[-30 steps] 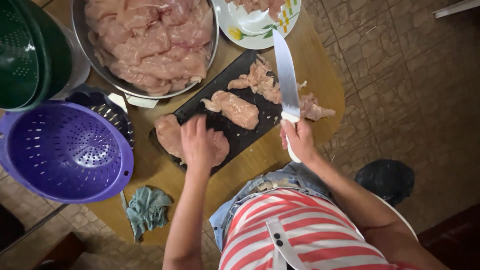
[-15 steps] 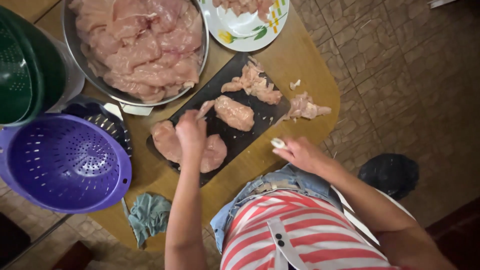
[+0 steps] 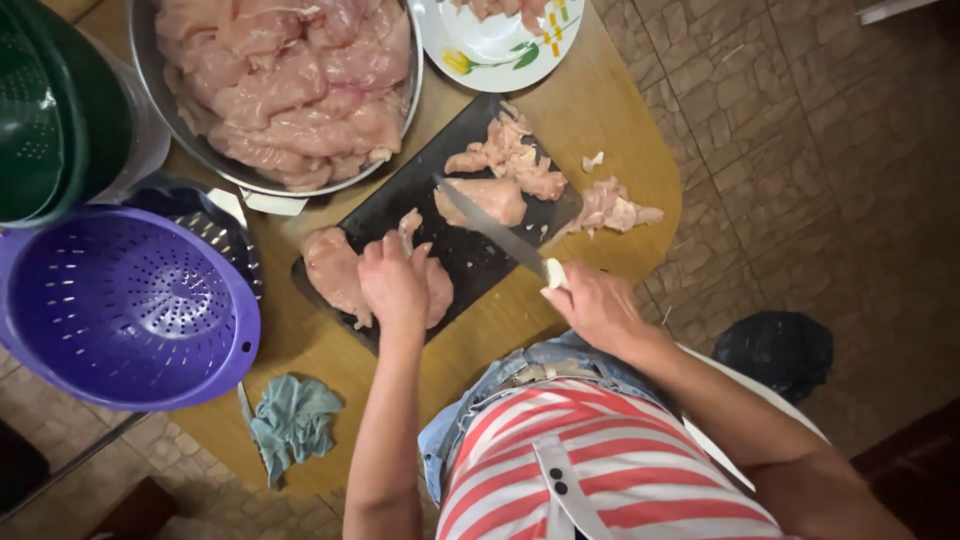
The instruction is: The person slices raw chicken pieces on a black cutting board using a knife. They repeatedly cut the meat into smaller portions and transfer the pieces into a metal bowl.
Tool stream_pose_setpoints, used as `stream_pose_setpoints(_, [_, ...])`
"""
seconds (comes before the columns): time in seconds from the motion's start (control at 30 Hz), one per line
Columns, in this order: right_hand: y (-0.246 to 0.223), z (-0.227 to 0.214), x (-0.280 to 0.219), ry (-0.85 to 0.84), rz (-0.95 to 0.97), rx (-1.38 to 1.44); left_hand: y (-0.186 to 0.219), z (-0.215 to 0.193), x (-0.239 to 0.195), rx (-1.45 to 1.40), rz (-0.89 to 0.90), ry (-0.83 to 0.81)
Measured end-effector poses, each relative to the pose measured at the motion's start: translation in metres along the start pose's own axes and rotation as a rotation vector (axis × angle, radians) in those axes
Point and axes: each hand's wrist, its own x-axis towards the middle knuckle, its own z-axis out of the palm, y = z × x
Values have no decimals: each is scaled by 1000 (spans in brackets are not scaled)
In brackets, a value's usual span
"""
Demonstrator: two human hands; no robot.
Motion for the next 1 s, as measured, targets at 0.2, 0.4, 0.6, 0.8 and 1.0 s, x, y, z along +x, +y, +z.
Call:
stream_pose_setpoints(0.2, [-25,4,1,-63,58,88,17,15,2,-21,145,41])
stream_pose_setpoints(0.4, [-26,29,18,65,-157,-107,28,25,2,-123,156,304])
stream_pose_setpoints(0.6, [-43,24,19,-30,-124,-202,16,46,-2,-14,200,311])
stream_pose_setpoints(0.8, [-43,45,14,-105,-117,-317,20,42,0,30,271,342])
stream_pose_setpoints(1.0, [-69,35,24,-74,-94,-260,26,36,3,-48,309,335])
